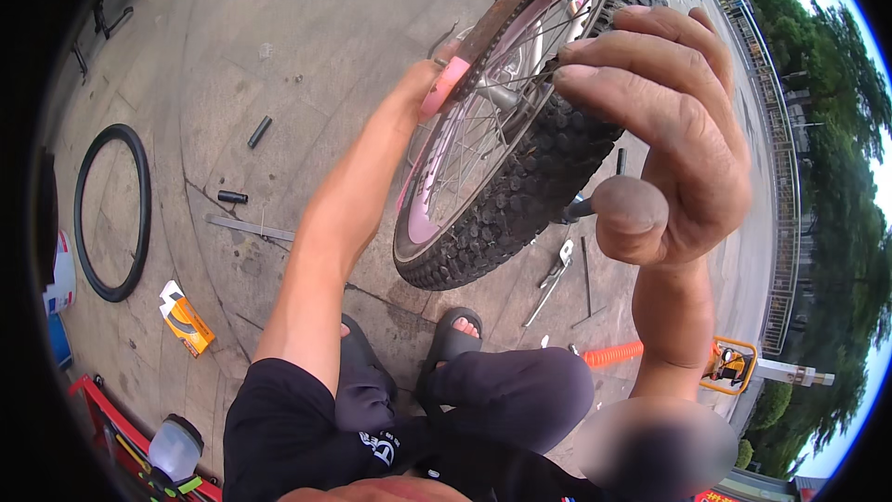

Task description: The person is repairing a pink bicycle. They adjust the rear wheel, attach a pink pedal, and use a screwdriver to tighten components.

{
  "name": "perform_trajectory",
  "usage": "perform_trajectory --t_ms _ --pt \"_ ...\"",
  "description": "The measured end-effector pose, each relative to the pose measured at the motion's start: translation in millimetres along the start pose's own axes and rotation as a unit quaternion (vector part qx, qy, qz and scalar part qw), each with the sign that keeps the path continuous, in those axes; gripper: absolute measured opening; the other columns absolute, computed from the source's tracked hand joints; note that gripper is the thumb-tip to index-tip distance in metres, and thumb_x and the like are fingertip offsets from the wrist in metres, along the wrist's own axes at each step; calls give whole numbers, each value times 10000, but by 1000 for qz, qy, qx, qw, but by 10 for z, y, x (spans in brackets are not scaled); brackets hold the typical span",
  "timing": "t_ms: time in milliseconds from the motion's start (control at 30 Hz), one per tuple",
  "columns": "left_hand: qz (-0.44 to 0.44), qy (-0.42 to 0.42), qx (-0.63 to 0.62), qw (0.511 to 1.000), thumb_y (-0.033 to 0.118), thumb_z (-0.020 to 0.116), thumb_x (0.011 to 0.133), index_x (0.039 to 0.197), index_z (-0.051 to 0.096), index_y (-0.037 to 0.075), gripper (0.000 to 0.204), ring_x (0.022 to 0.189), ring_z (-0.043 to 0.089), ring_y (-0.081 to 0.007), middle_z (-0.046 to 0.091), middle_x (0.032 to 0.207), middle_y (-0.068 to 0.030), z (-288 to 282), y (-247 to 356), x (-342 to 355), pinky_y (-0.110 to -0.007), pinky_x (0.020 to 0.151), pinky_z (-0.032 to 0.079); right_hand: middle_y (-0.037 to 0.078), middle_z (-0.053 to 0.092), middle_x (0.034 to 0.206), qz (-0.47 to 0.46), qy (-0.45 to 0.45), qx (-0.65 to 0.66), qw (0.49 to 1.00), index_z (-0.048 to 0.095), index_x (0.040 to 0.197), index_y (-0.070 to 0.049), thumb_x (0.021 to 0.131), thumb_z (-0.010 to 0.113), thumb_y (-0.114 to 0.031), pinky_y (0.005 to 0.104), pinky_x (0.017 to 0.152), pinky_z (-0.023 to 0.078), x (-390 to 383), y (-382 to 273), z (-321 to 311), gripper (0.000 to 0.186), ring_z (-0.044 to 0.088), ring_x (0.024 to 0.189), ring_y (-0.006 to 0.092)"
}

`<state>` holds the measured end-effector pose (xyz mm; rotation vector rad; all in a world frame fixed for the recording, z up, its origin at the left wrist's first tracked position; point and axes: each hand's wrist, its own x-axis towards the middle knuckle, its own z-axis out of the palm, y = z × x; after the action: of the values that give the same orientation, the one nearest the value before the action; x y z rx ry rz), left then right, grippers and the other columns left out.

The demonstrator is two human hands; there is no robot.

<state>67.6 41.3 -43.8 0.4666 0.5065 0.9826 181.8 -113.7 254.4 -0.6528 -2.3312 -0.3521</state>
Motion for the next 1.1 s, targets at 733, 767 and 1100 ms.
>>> perform_trajectory --t_ms 733,767,1100 --pt "-51 -40 56 996 122 494 1060 1333 585 79 291 860 720 -112 714 1076 -66 110 127 -39 -255 739 627 154 698 1153 -94 -174 -30 980 750 1023 -59 909 556 -327 464 1132 371 4 572 -111 350 540 1309 344" --pt "-52 -39 59 996 122 504 1057 1323 593 81 284 862 720 -110 716 1076 -63 140 103 -63 -251 742 625 152 696 1128 -95 -178 -31 979 745 999 -50 907 537 -327 460 1121 367 5 629 -144 358 546 1284 337" --pt "-46 -87 71 993 198 574 1038 1261 626 107 247 852 710 -87 718 1056 -22 23 154 -67 -241 714 613 148 623 933 -2 -139 101 985 654 856 12 907 581 -369 399 893 427 236 607 35 392 561 958 266"
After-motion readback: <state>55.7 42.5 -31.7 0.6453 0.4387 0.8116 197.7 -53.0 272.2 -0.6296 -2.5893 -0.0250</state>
